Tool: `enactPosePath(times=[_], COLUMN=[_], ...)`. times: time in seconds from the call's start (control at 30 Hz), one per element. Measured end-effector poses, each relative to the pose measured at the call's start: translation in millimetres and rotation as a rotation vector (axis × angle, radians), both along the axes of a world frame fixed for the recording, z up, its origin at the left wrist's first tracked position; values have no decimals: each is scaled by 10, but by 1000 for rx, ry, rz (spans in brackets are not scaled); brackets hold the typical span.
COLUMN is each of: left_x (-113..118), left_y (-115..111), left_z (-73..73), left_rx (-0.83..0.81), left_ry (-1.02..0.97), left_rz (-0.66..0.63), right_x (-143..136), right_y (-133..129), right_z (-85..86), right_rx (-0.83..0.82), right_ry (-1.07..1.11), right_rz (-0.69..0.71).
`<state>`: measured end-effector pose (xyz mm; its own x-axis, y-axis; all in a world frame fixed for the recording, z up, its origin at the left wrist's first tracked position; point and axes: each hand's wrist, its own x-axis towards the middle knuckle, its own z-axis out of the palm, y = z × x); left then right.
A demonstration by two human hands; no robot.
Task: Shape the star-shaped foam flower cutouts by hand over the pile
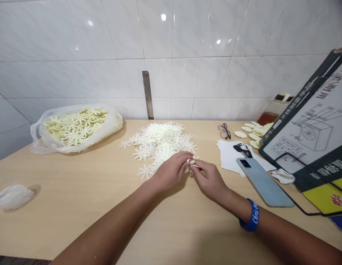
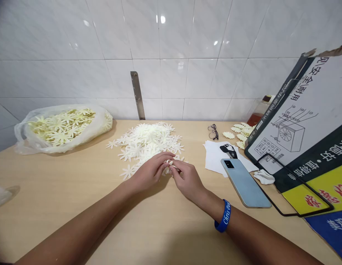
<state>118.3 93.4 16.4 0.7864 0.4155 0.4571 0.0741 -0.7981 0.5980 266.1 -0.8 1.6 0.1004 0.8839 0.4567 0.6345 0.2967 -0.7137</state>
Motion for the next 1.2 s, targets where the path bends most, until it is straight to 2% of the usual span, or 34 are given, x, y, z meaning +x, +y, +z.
enactPosePath(times=[0.13, 0.3, 0.53, 0.8, 1.0, 1.2], left_x=[7, 3, 13, 6, 9, 12], left_y=[-10, -36, -49, -36, -19, -17], left_z=[-13, -23, -35, -18, -5, -11], left_rx=[32, 118, 187, 175, 177, 108], left_ry=[-42, -206, -339, -309, -325, -267], left_rz=[34, 100, 181, 87, 63, 22], right_x=[-28, -27, -43, -37, -59, -56], right_y=[0, -1, -6, 8, -27, -36], right_z=[-17, -1, 28, -18, 13, -4], right_rx=[-69, -124, -136, -82, -50, -49], right_ry=[120, 285, 336, 341, 240, 206], right_rz=[-1, -19, 2, -47, -40, -66])
